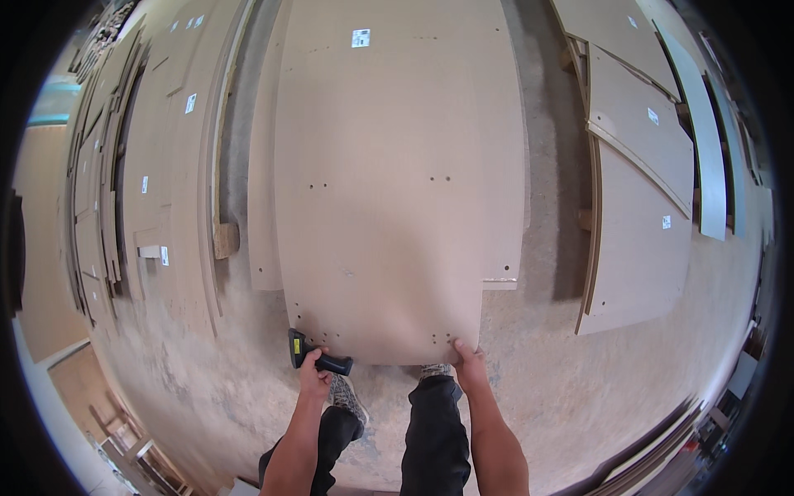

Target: The person picks up large flat wood panels from the floor, places them on a machine table, and then removes them to stack them elsewhere. The person uses a barcode scanner and a yellow tool during the process.

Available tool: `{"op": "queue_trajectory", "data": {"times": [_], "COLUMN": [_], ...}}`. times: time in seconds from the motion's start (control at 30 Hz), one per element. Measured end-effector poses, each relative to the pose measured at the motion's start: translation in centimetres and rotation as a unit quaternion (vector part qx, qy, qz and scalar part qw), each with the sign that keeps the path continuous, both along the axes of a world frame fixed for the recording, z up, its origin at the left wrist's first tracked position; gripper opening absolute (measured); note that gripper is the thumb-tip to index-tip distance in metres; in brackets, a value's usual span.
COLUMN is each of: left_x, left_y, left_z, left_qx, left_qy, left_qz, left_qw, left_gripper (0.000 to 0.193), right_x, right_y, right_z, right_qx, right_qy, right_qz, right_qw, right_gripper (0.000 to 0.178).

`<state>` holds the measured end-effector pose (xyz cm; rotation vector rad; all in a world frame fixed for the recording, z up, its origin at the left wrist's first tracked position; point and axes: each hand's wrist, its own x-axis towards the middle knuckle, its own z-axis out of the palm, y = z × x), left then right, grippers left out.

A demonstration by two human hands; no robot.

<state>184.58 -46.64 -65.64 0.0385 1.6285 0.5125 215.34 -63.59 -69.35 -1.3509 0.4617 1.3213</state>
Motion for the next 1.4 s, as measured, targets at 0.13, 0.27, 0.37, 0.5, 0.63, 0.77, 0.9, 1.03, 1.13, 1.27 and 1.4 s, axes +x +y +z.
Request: {"op": "queue_trajectory", "data": {"times": [0.13, 0.27, 0.37, 0.5, 0.63, 0.77, 0.9, 1.03, 1.13, 1.27, 1.4], "left_x": [0.3, 2.7, 4.9, 6.9, 8.4, 9.2, 10.1, 11.2, 11.7, 11.2, 12.0], "left_y": [0.3, 2.7, 5.4, 10.2, 12.6, 8.0, -1.3, -11.3, -18.4, -29.4, -40.4], "left_z": [-0.1, -0.1, -0.1, -0.4, 0.5, 7.2, 19.1, 30.6, 37.6, 45.2, 50.4], "left_qx": [-0.013, 0.009, 0.039, 0.047, 0.041, 0.070, 0.095, 0.127, 0.091, 0.121, 0.120], "left_qy": [0.020, 0.036, 0.032, 0.009, 0.036, 0.105, -0.029, -0.061, -0.131, -0.189, -0.184], "left_qz": [-0.017, -0.028, -0.038, -0.074, -0.156, -0.398, -0.534, -0.719, -0.807, -0.850, -0.925], "left_qw": [1.000, 0.999, 0.998, 0.996, 0.986, 0.908, 0.840, 0.681, 0.569, 0.476, 0.310], "left_gripper": [0.016, 0.017, 0.016, 0.019, 0.022, 0.023, 0.030, 0.034, 0.036, 0.034, 0.050], "right_x": [0.0, 2.1, 4.3, 6.3, 5.6, -0.3, -8.5, -17.2, -24.3, -33.6, -42.9], "right_y": [-0.7, 2.2, 5.4, 9.3, 9.8, 3.2, -10.4, -26.5, -36.5, -46.0, -50.4], "right_z": [0.2, 0.7, 0.6, -0.2, -0.2, 4.2, 14.1, 24.2, 30.0, 37.4, 41.2], "right_qx": [-0.013, -0.041, -0.052, -0.039, 0.020, -0.174, -0.243, -0.343, -0.425, -0.368, -0.266], "right_qy": [-0.007, -0.023, -0.008, -0.042, -0.050, -0.335, -0.271, -0.273, -0.202, -0.062, -0.011], "right_qz": [-0.008, -0.012, -0.016, -0.058, -0.097, 0.355, 0.396, 0.324, 0.242, -0.079, -0.344], "right_qw": [1.000, 0.999, 0.998, 0.997, 0.994, 0.855, 0.843, 0.838, 0.848, 0.924, 0.901], "right_gripper": [0.045, 0.042, 0.040, 0.041, 0.047, 0.056, 0.052, 0.055, 0.046, 0.025, 0.016]}}
